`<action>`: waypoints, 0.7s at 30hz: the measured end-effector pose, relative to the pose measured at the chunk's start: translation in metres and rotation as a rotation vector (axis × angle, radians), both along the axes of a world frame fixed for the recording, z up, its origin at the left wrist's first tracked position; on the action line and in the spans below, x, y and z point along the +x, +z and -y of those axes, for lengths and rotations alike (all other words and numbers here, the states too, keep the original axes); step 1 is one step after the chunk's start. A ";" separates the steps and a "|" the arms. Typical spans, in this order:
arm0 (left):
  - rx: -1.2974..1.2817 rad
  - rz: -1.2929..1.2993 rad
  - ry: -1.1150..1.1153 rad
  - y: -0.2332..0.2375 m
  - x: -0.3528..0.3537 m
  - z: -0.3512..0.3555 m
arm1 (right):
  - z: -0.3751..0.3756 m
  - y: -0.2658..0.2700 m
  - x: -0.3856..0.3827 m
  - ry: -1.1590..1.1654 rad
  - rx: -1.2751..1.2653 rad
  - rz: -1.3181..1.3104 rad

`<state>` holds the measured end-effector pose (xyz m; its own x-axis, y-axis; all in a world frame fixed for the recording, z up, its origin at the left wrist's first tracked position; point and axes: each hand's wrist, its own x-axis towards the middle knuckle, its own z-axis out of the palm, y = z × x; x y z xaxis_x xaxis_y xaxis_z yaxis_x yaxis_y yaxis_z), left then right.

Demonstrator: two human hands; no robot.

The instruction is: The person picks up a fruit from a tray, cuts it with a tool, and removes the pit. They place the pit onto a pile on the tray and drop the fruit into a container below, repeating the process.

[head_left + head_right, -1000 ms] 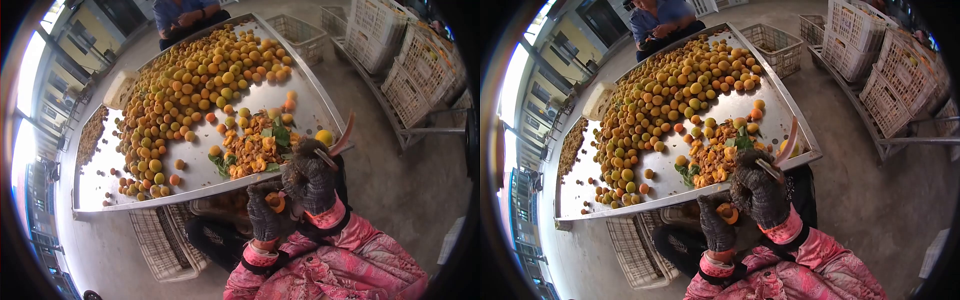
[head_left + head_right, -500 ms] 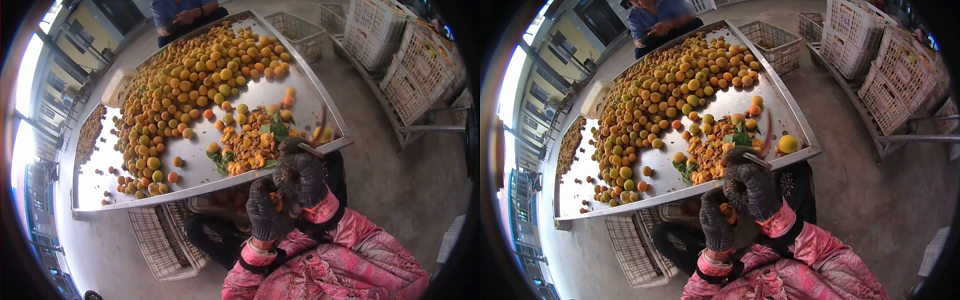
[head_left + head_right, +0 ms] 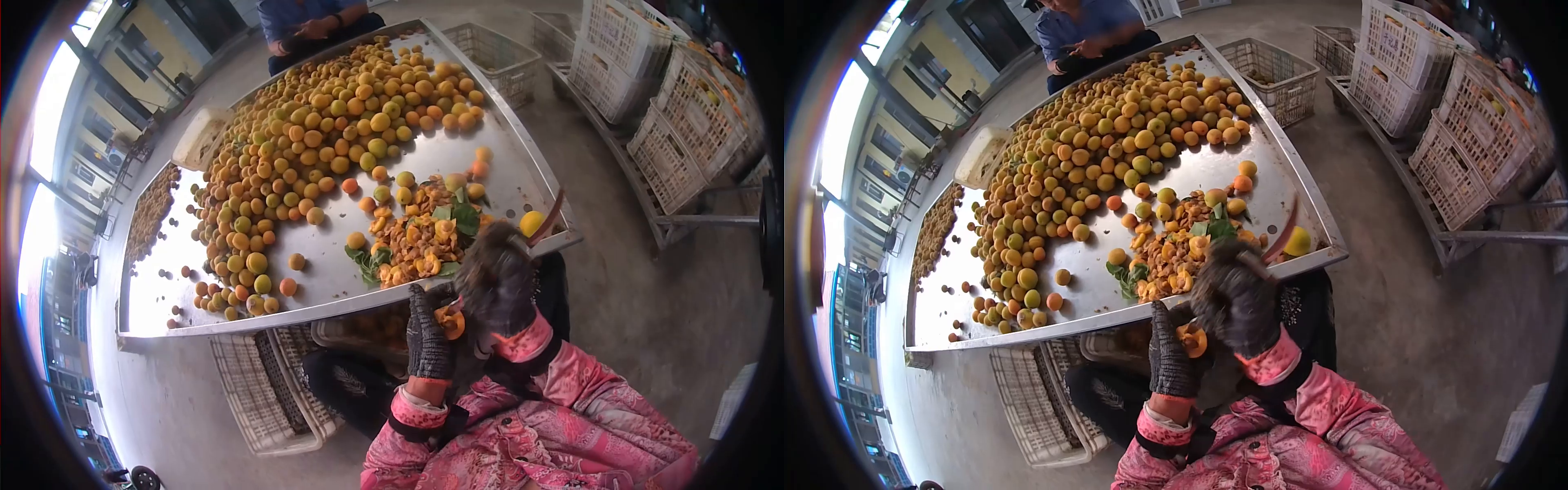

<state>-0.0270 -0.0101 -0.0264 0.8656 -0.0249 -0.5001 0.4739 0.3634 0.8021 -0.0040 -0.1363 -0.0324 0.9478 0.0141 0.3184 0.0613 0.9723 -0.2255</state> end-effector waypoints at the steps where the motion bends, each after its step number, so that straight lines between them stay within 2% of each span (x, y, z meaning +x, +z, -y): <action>1: 0.000 0.007 0.004 0.002 0.001 -0.001 | 0.003 0.013 -0.001 0.004 0.000 0.007; 3: -0.139 0.050 -0.023 0.007 -0.001 -0.002 | 0.008 0.053 -0.011 -0.568 -0.767 -0.268; 4: -0.138 0.055 -0.016 0.006 -0.001 -0.001 | 0.009 0.057 -0.012 -0.562 -0.766 -0.262; 6: -0.024 0.010 0.110 0.000 0.000 0.000 | 0.009 0.058 -0.017 -0.425 -1.632 0.083; 7: -0.023 0.019 0.119 -0.002 0.000 -0.002 | 0.001 0.046 -0.023 -0.290 -1.561 0.207; 8: -0.037 0.058 0.120 -0.005 0.000 -0.004 | -0.006 0.036 -0.026 -0.293 -1.557 0.222; 10: -0.049 0.104 0.135 -0.011 0.003 -0.007 | -0.016 0.021 -0.031 -0.493 -1.736 0.370; 12: -0.176 0.030 0.160 -0.018 0.004 -0.011 | -0.019 0.006 -0.033 -0.450 -1.750 0.402; 13: 0.040 0.144 0.063 -0.010 -0.001 -0.017 | -0.021 0.006 -0.031 -0.417 -1.772 0.424; 14: 0.044 0.150 0.068 -0.011 -0.003 -0.020 | -0.022 0.009 -0.029 -0.420 -1.766 0.432; 16: 0.126 0.208 0.085 -0.017 -0.010 -0.025 | -0.022 0.019 -0.027 -0.143 -1.515 0.252; 18: 0.168 0.244 0.092 -0.027 -0.011 -0.031 | -0.024 0.017 -0.024 -0.115 -1.547 0.255; 20: 0.299 0.152 0.111 -0.041 -0.005 -0.037 | -0.030 0.006 -0.026 -0.086 -1.580 0.251; 21: 0.299 0.157 0.108 -0.039 -0.003 -0.038 | -0.035 -0.005 -0.028 -0.241 -1.604 0.337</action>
